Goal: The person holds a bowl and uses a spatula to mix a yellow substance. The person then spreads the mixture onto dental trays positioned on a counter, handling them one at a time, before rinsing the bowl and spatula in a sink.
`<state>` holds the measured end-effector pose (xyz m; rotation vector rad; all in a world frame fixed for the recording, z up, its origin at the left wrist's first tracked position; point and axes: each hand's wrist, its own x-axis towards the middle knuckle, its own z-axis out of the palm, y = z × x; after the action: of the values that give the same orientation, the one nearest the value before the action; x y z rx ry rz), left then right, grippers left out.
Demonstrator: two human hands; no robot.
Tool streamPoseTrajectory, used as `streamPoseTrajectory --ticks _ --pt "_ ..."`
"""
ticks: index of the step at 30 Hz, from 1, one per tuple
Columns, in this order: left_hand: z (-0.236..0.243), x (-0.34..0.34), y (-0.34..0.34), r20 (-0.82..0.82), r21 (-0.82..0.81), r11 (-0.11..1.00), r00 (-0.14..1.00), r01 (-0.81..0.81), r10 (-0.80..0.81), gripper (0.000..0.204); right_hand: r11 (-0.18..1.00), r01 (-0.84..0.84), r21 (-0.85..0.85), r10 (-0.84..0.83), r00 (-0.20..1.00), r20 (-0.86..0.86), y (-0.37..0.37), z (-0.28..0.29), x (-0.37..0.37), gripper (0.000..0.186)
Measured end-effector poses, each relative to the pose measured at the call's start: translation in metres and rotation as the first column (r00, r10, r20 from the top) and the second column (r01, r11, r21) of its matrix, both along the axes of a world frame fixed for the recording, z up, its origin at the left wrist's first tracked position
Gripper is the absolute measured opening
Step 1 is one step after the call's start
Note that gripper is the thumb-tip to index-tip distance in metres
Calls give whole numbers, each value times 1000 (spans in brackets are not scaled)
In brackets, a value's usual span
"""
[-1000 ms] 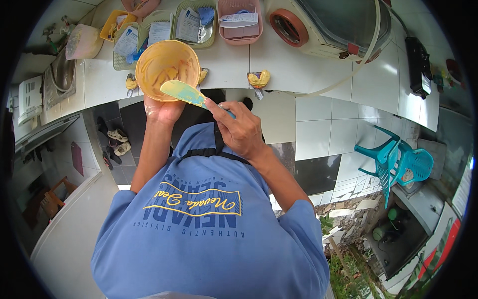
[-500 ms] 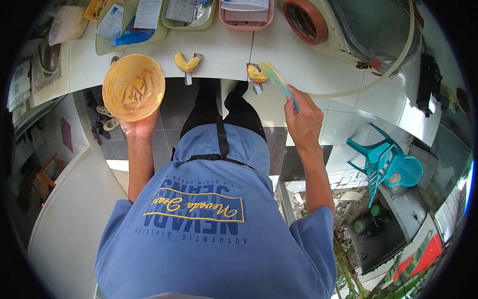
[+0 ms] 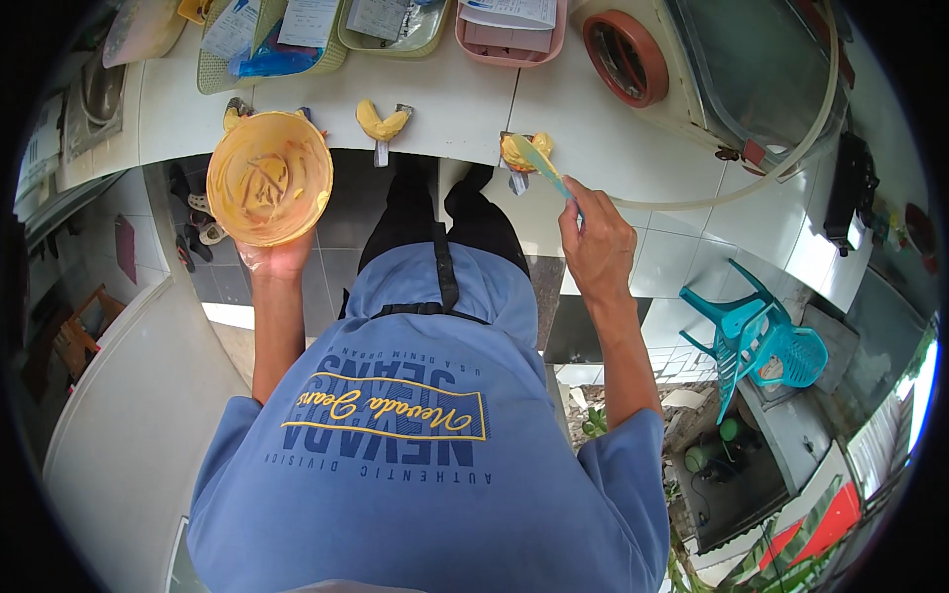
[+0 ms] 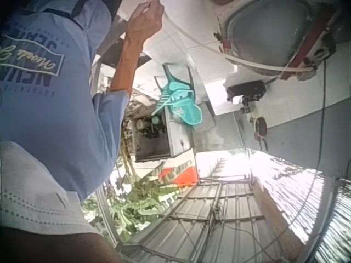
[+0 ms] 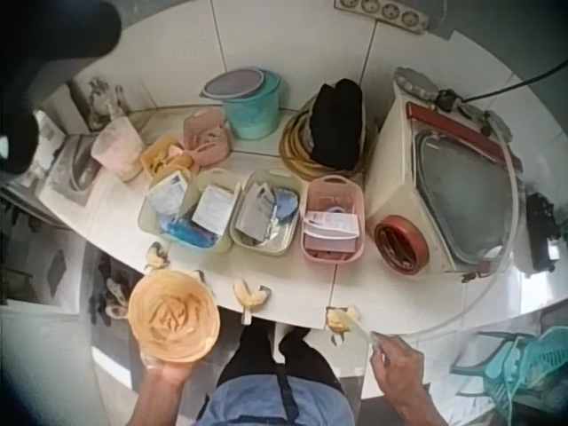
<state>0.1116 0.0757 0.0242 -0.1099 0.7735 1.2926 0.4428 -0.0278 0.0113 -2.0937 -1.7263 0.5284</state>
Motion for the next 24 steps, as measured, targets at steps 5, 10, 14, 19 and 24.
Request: streamPoseTrajectory --ticks 5,10,14,19,24 --pt "-1 -3 -1 -21 -47 999 1000 -9 8 50 1000 -6 -3 6 1000 11 5 0 -3 28" --pt "-6 -8 -8 -11 -51 998 1000 -25 25 49 999 -22 -29 23 999 28 11 1 -4 28" --pt "-9 -10 -9 -12 -101 994 999 -46 45 49 999 -2 -38 3 1000 22 16 6 -5 28" --pt "-10 -13 -12 39 -90 995 998 -52 56 49 995 -54 -79 59 997 50 20 4 -5 28" --pt "-12 -17 -16 58 -85 994 995 -75 80 49 997 33 -77 -30 999 30 25 11 2 26"
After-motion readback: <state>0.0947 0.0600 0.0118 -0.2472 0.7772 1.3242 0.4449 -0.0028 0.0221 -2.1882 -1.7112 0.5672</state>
